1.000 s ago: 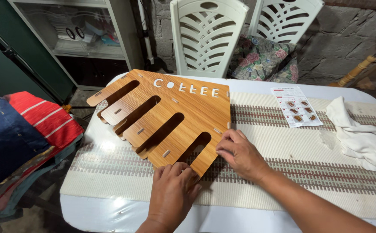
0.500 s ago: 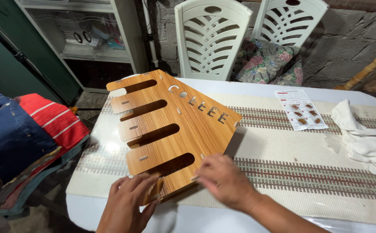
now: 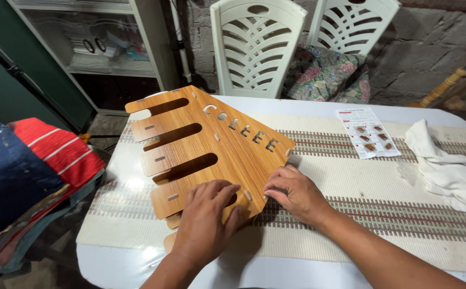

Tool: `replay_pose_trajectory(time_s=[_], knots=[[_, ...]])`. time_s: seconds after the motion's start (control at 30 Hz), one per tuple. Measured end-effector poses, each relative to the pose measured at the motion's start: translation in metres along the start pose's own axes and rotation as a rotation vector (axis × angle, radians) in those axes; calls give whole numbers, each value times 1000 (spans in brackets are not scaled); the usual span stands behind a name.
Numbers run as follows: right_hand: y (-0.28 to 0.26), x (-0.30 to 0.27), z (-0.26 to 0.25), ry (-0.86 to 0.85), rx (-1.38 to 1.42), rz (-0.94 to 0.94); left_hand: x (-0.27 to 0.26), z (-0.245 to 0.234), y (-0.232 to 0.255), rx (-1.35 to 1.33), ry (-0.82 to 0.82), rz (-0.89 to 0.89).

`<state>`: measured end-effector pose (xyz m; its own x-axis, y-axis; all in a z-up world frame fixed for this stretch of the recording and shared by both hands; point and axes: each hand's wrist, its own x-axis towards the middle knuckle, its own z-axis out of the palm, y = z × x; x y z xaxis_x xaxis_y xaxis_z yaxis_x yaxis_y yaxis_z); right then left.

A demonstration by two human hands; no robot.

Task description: The person assembles a wooden coffee cup stand by inserting small wooden dowels into pre-drilled holes on the side panels. The person repeatedly flips the stand to access different sides and secures the dowels by hand.

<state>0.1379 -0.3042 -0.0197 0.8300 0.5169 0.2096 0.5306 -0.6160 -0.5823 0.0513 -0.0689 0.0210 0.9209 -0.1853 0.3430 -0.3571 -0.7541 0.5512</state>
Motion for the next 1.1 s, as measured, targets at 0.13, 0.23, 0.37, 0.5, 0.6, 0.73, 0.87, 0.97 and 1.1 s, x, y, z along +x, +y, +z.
replay_pose_trajectory(time_s=[0.13, 0.23, 0.37, 0.5, 0.6, 0.73, 0.87, 0.97, 1.1], knots=[[9, -1, 6, -29, 55, 100, -4, -1, -7, 16, 18, -80], [30, 6, 6, 43, 157, 154, -13, -5, -17, 49, 67, -154], [60, 42, 8, 328, 173, 372, -25, -13, -29, 88, 156, -296], [71, 73, 7, 315, 126, 619, -30, -13, -37, 200, 169, -457], [67, 79, 1, 336, 190, 728, -28, -10, -44, 149, 112, -747], [57, 75, 5, 337, 335, 854, -29, -6, -51, 99, 162, -766], [60, 72, 9, 397, 544, 927, -25, -3, -55, 17, 174, -892], [67, 71, 10, 407, 622, 934, -28, -1, -60, -22, 143, -979], [71, 70, 12, 413, 608, 939, -32, 3, -70, -174, 156, -973]])
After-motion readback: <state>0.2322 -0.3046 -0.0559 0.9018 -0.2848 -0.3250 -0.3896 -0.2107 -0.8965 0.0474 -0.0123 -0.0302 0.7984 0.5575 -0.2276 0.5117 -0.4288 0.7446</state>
